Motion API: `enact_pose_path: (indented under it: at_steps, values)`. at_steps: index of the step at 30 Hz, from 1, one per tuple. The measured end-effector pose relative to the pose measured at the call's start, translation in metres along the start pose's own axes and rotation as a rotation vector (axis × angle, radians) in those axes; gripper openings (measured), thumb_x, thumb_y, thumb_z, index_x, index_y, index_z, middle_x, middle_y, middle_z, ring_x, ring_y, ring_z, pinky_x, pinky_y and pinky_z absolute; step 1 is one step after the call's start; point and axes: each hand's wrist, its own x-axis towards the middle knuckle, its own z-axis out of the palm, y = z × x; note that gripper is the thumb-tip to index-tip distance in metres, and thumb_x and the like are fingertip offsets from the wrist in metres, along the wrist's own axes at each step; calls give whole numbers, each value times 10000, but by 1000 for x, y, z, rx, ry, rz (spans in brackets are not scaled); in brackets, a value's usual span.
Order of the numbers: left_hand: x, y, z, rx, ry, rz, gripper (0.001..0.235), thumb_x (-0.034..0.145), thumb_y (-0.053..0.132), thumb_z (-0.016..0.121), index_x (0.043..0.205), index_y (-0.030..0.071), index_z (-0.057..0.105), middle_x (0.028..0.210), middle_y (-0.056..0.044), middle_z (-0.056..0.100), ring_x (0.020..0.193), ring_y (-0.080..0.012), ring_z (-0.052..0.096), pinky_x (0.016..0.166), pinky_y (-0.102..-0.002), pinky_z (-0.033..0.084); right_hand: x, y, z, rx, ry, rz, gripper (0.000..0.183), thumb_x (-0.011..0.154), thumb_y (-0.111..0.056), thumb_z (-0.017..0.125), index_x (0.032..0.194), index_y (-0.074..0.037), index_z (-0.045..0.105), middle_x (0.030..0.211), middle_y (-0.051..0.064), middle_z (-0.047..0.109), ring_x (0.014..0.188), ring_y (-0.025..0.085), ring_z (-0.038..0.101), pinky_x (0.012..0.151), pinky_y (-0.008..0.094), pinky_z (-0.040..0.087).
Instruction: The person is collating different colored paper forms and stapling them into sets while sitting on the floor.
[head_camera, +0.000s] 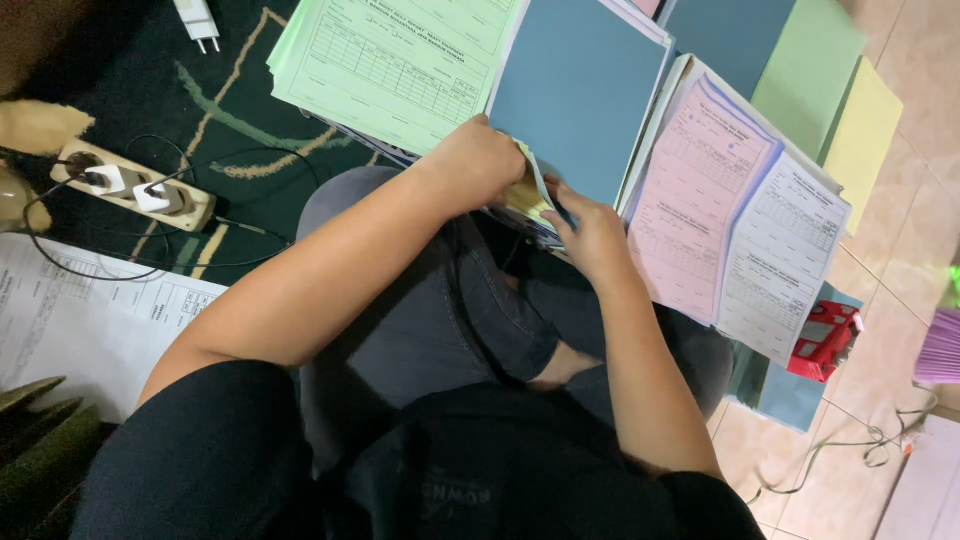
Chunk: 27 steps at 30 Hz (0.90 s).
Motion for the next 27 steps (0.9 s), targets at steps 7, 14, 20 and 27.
enact_pose_path:
  at_steps: [7,14,20,27]
  values:
    - [-3,-1,-8,117,202,28,108,819,231,802,751,166,748,674,-26,706,658,-266,694,738,-419,398,-6,-21,-3,-85,9,31,475,1016,-382,704,1302,-3,701,1227,257,710,1136,435,673,967,539,547]
    - [-24,-15,-37,-128,492,-73,91,793,218,740,860,157,752,909,13,730,893,-258,602,894,-409,452,9,12,9,-265,24,185,490,1044,-253,520,1528,-174,513,915,280,703,763,516,656,657,595,506]
    - [-137,-143,-32,-34,158,-370,513,653,469,910,1045,156,804,981,-89,725,897,-354,690,820,-470,552,39,-26,-94,-292,403,-37,285,1107,1,512,1276,182,652,1011,337,711,821,454,659,768,498,512]
    - [-150,-166,-46,-204,25,-326,396,661,395,925,936,128,827,960,-25,732,823,-316,672,781,-428,523,133,-153,-25,-412,465,-321,235,898,105,594,1098,52,706,756,178,736,518,239,679,538,361,572]
